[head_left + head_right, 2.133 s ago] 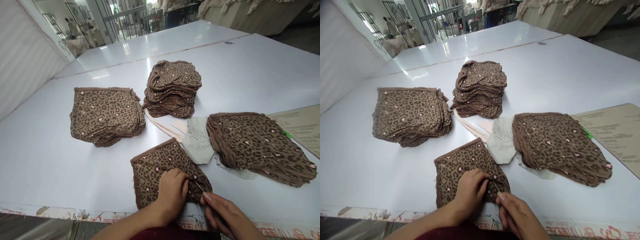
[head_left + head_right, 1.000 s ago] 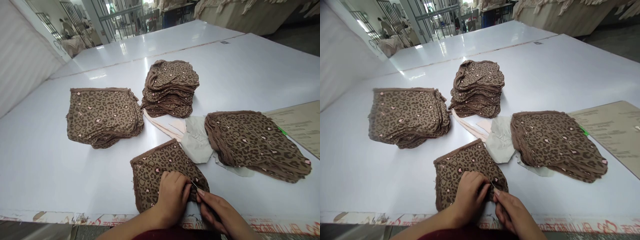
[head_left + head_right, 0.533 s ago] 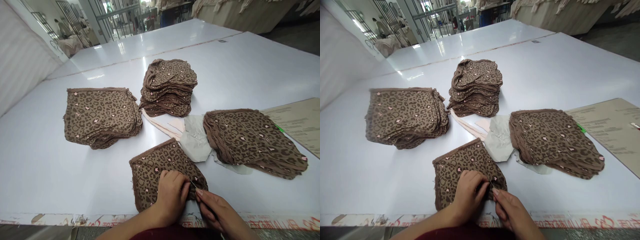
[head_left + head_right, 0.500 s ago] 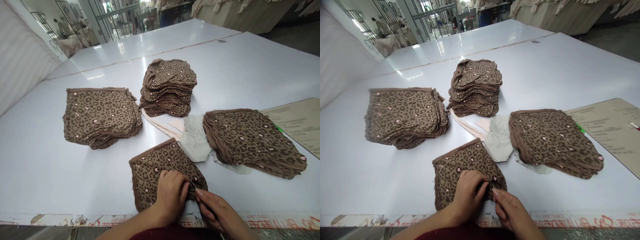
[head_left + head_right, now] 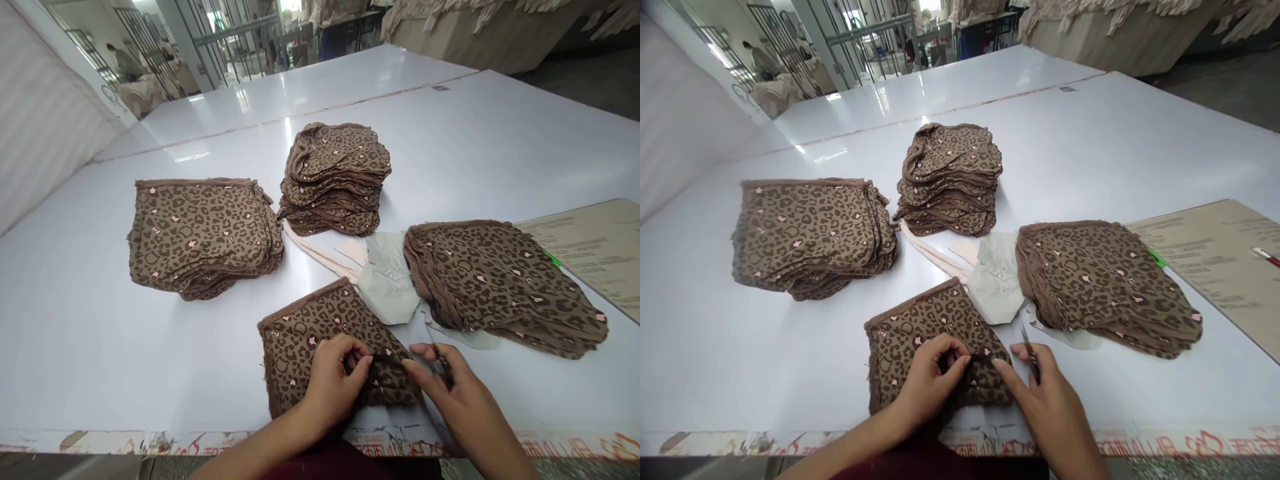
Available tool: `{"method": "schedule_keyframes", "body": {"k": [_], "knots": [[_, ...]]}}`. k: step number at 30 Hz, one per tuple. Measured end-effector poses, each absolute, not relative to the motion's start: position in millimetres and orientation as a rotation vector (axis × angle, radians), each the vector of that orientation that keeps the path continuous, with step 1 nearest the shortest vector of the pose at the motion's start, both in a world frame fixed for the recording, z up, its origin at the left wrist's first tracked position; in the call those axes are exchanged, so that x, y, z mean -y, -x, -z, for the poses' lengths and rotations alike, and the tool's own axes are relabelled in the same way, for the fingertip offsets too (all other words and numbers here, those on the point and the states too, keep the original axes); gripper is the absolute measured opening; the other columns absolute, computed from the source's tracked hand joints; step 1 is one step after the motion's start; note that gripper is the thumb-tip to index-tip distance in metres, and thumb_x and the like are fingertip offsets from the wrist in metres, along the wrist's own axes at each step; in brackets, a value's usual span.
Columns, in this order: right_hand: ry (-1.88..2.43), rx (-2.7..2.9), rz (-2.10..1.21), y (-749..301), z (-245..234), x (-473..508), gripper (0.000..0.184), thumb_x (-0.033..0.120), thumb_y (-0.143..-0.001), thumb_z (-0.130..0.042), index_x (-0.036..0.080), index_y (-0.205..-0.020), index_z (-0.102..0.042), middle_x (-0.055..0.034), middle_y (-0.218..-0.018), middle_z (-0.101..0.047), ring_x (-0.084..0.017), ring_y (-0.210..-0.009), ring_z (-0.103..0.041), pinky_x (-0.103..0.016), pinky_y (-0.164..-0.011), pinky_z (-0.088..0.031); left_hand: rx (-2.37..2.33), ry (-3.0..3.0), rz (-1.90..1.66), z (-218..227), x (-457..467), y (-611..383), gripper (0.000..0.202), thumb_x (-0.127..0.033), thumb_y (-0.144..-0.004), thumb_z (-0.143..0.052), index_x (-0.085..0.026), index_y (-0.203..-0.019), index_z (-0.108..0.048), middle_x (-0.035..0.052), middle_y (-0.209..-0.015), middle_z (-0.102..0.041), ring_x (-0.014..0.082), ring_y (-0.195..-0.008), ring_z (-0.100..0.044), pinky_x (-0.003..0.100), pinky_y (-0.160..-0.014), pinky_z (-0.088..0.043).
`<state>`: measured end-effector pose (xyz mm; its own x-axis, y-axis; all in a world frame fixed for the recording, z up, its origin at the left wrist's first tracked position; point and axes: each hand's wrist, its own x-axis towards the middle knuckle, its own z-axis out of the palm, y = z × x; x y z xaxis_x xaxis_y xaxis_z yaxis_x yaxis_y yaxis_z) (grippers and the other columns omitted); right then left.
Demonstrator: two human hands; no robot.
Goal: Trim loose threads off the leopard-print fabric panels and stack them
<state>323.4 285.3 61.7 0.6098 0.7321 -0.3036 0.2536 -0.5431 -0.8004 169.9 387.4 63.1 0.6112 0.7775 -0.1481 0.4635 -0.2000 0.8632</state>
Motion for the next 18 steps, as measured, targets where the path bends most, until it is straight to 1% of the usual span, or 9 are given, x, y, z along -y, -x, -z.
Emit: {"method": "schedule_keyframes", "body": {"k": [3, 5, 10, 11, 12, 15, 16, 18], "knots": [[2.009, 0.849, -0.980, -317, -52, -295, 0.030, 0.052, -0.077, -0.049, 0.024, -0.083, -0.040, 0.0047, -0.061, -0.047, -0.015, -0.055, -0.049, -0.024, -0.053, -0.041, -0.974, -1.854, -0.427, -59, -385, -166, 0.009, -0.016, -0.080, -0.054, -0.017, -0.072, -0.056, -0.0012, -0.073, -0.059, 0.0125, -0.069, -0.052, 0.026, -0.069, -0.036], [2.024, 0.899, -0.976, -313, -48, -298, 0.028, 0.051, -0.080, -0.043, 0.024, -0.083, -0.037, 0.0049, -0.062, -0.045, -0.016, -0.057, -0.049, -0.026, -0.057, -0.042, -0.979, -1.885, -0.437, -55, -383, -164, 0.009, -0.017, -0.081, -0.053, -0.017, -0.073, -0.055, -0.0005, -0.074, -0.059, 0.0133, -0.071, -0.052, 0.027, -0.070, -0.036], [2.236, 1.005, -0.893, -315, -46, -296, 0.029, 0.053, -0.079, -0.037, 0.024, -0.086, -0.040, 0.0018, -0.068, -0.052, -0.016, -0.051, -0.045, -0.030, -0.060, -0.040, -0.954, -2.032, -0.448, -46, -377, -161, 0.006, -0.016, -0.081, -0.053, -0.018, -0.075, -0.054, -0.0002, -0.077, -0.059, 0.0147, -0.074, -0.052, 0.030, -0.073, -0.036], [2.264, 1.021, -0.895, -317, -46, -294, 0.031, 0.054, -0.079, -0.038, 0.025, -0.088, -0.041, 0.0009, -0.071, -0.054, -0.016, -0.050, -0.044, -0.030, -0.060, -0.040, -0.941, -2.061, -0.440, -46, -376, -161, 0.003, -0.016, -0.080, -0.055, -0.018, -0.078, -0.054, 0.0001, -0.079, -0.060, 0.0153, -0.076, -0.052, 0.031, -0.074, -0.037], [2.290, 1.030, -0.882, -319, -47, -292, 0.033, 0.055, -0.078, -0.038, 0.025, -0.091, -0.042, -0.0002, -0.076, -0.056, -0.016, -0.050, -0.044, -0.031, -0.061, -0.040, -0.926, -2.089, -0.431, -45, -376, -160, 0.004, -0.017, -0.079, -0.056, -0.018, -0.082, -0.055, 0.0008, -0.082, -0.060, 0.0163, -0.079, -0.053, 0.032, -0.076, -0.037], [2.371, 0.974, -0.784, -330, -52, -286, 0.043, 0.060, -0.072, -0.042, 0.026, -0.098, -0.044, -0.0035, -0.096, -0.059, -0.015, -0.050, -0.045, -0.034, -0.064, -0.041, -0.875, -2.167, -0.413, -47, -376, -157, 0.018, -0.021, -0.079, -0.058, -0.019, -0.096, -0.053, 0.0037, -0.094, -0.060, 0.0191, -0.089, -0.053, 0.035, -0.081, -0.039], [2.394, 0.928, -0.762, -334, -54, -285, 0.046, 0.062, -0.070, -0.041, 0.026, -0.098, -0.044, -0.0040, -0.100, -0.059, -0.015, -0.049, -0.046, -0.035, -0.064, -0.042, -0.863, -2.191, -0.407, -47, -376, -156, 0.019, -0.022, -0.079, -0.057, -0.019, -0.098, -0.053, 0.0041, -0.096, -0.059, 0.0196, -0.091, -0.052, 0.036, -0.082, -0.039], [2.424, 0.852, -0.780, -338, -58, -284, 0.048, 0.065, -0.068, -0.040, 0.026, -0.095, -0.046, -0.0041, -0.101, -0.061, -0.017, -0.049, -0.049, -0.036, -0.064, -0.042, -0.873, -2.238, -0.398, -48, -378, -154, 0.019, -0.022, -0.081, -0.054, -0.020, -0.100, -0.052, 0.0045, -0.099, -0.058, 0.0202, -0.093, -0.052, 0.038, -0.085, -0.039]]}}
